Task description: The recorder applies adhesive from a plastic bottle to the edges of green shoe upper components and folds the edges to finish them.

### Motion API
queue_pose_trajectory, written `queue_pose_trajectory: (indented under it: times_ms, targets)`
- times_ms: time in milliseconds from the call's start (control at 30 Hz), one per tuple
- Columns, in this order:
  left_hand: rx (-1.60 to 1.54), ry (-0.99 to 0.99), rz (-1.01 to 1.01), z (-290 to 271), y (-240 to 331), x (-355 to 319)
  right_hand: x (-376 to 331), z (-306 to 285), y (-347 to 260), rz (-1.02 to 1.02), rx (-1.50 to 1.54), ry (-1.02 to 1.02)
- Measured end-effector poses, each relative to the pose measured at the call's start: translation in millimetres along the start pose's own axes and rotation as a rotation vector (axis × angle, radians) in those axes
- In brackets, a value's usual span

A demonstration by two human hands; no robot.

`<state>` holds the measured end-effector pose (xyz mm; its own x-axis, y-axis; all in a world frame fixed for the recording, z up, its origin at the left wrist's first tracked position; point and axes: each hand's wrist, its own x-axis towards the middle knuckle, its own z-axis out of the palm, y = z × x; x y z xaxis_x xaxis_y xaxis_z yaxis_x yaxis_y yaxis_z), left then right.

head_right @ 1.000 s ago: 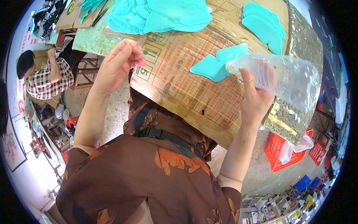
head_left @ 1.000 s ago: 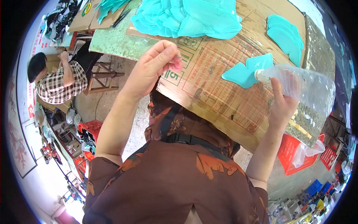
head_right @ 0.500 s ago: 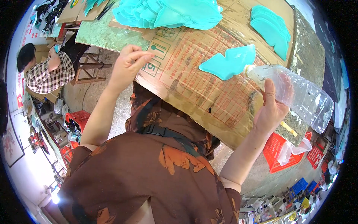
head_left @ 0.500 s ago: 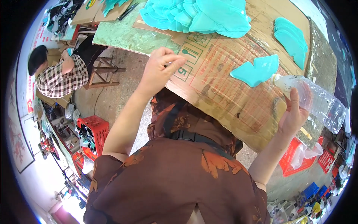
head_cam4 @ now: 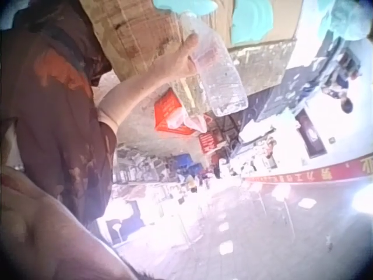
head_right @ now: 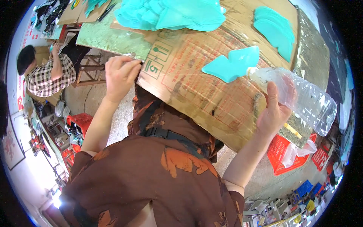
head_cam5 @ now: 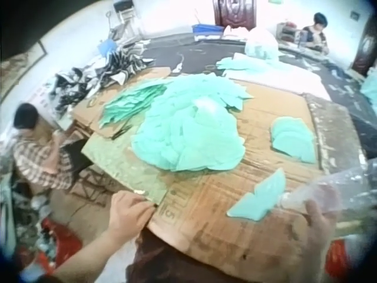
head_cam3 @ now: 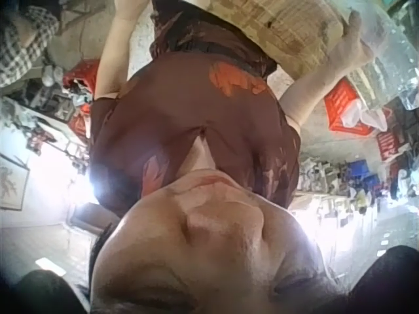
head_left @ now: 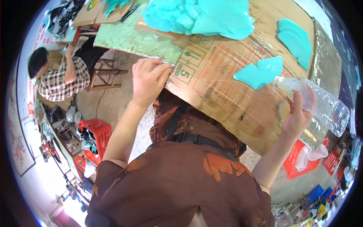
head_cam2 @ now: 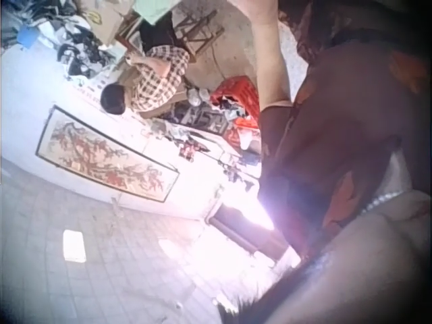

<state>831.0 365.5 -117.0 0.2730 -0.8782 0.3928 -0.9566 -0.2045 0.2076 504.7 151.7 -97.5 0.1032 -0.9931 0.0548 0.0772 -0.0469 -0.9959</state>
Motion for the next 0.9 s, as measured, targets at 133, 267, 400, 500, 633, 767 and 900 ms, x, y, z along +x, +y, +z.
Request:
queue_pose_trajectory:
  times_ms: [133,267,400,500,633,767,900]
  targets:
    - [-0.53,-0.185,-0.447,-13,44,28,8,-7,7,-0.045,0.071,0.03]
    - [-0.86,-0.443,-0.499,13,78,48,9,4,-7,0.033,0.124,0.09]
    - [-0.646,-0.53,-0.29,32,105,73,11,-5,-2,0.034,0.121,0.075]
    - [-0.577,-0.473,-0.189,46,116,93,17,-6,0,0.03,0.126,0.054]
    - [-0.464,-0.48,-0.194,57,127,105,31,6,2,-0.096,-0.015,-0.064]
    - [-0.479,-0.446,-0.171,59,131,104,47,31,6,-0.24,-0.316,-0.196]
    - [-0.446,-0.277,0.013,58,133,89,44,36,15,-0.293,-0.436,-0.287]
